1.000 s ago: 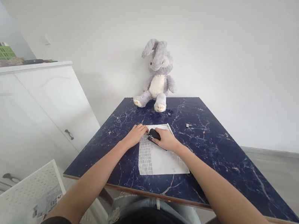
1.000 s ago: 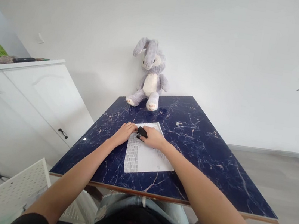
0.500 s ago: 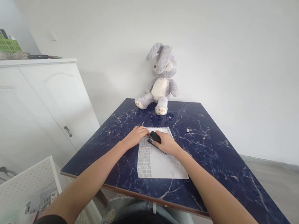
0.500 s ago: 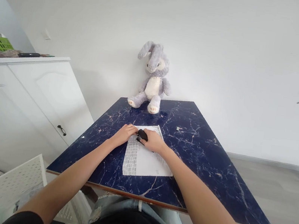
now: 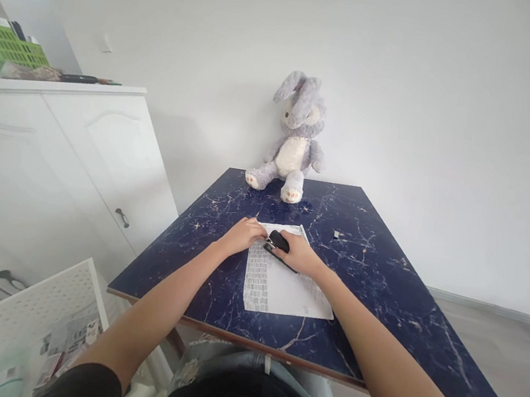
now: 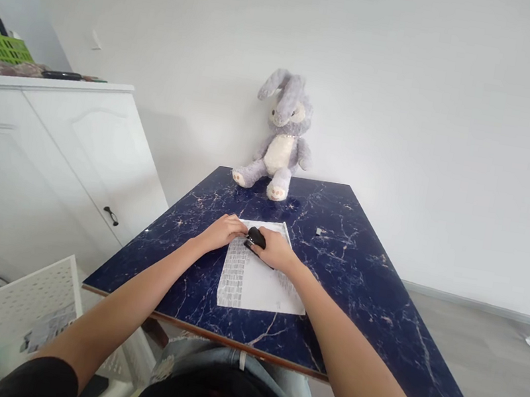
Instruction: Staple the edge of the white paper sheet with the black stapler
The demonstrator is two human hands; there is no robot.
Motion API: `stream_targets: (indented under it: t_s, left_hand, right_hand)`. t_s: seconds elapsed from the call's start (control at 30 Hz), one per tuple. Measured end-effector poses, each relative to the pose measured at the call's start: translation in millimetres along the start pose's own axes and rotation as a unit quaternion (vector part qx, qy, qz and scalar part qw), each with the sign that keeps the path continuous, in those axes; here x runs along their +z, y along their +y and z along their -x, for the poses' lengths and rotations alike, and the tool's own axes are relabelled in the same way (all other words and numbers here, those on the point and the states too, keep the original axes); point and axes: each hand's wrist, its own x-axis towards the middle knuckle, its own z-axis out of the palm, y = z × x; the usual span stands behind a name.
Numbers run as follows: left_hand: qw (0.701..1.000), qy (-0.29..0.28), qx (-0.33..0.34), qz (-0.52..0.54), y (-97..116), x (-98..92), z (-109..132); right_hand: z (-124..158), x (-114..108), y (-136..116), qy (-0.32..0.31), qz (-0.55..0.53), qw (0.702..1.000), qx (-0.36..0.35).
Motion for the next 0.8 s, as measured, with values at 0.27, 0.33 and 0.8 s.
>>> stream_targets:
  t_s: [0.27, 0.33, 0.8]
  left_hand:
    - [0.969, -0.008, -0.058, 0.24, -17.1, -20.4, 16.8]
    - [0.95, -0.021, -0.086, 0.3, -13.6, -24.1, 19.5]
    - [0.96, 0.076, -0.071, 0.261, 31.1, -11.6, -2.3]
  right_hand:
    - [1.4, -8.2, -0.2, -0.022, -0.034, 0.999, -0.021]
    - [2.5, -11.8, -0.6, -0.035, -0.056, 0.997, -0.045]
    - [6.9, -51.1, -12.6, -0.072, -0.122, 0.987, -0.079]
